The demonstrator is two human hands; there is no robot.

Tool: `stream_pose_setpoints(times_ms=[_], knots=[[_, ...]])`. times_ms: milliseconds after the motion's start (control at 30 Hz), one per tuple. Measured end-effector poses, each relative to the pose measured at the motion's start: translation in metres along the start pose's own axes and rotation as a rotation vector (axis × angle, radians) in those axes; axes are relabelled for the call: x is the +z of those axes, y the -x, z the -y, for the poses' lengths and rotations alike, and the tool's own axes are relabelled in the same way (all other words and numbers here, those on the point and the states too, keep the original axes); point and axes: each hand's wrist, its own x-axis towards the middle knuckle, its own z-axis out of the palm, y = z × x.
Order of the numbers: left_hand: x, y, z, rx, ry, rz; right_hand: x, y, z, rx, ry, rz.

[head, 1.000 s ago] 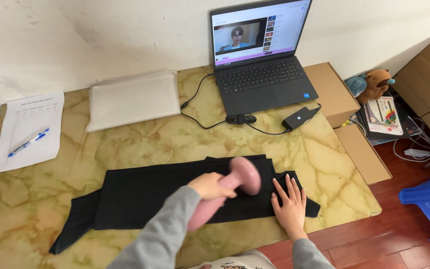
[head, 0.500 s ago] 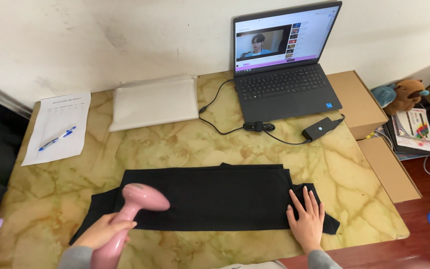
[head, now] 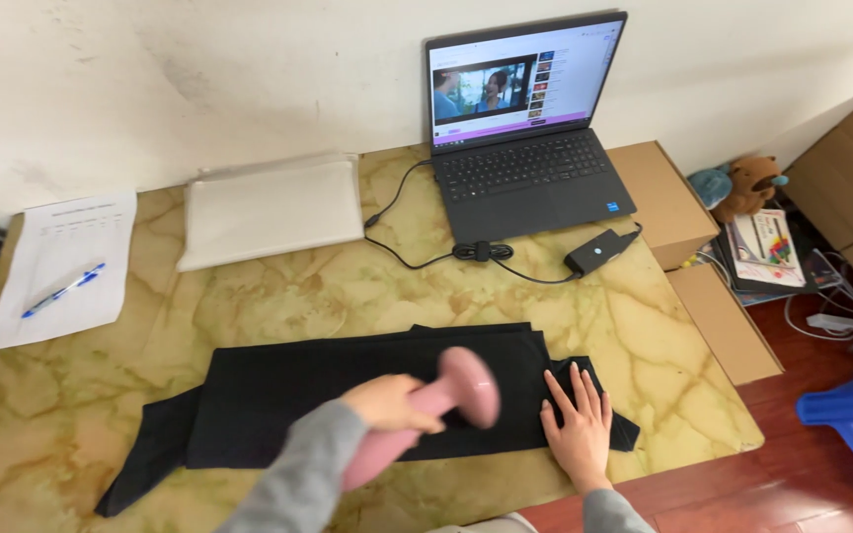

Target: The person uses a handheld garment steamer to remove wrinkles from a black t-shirt laid out on a table. They systematically steam the back and front of the shirt, folding it in half to treat the sleeves and body before placing it on a cardboard box.

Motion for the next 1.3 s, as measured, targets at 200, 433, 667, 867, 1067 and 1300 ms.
stream_pose_setpoints(times_ms=[200,433,667,867,1067,1300], knots=[[0.0,0.003,-0.086,0.017,0.004,0.062,0.017,0.007,-0.018,-0.005,-0.022,0.03],[-0.002,0.013,0.009,-0.004,-0.079,0.001,-0.001,0.0,-0.002,0.012,-0.053,0.006],[0.013,0.079,0.18,-0.292,0.218,-0.105,0.001,0.001,-0.002,0.014,-0.03,0.02],[0.014,0.115,0.185,-0.446,0.328,-0.149,0.003,0.001,-0.001,0.02,-0.022,0.019],[0.002,0.06,0.097,-0.191,0.101,-0.061,0.002,0.0,-0.003,0.028,-0.015,0.034],[0.009,-0.006,-0.046,0.068,-0.042,-0.034,0.004,0.002,-0.006,0.002,-0.025,0.011]])
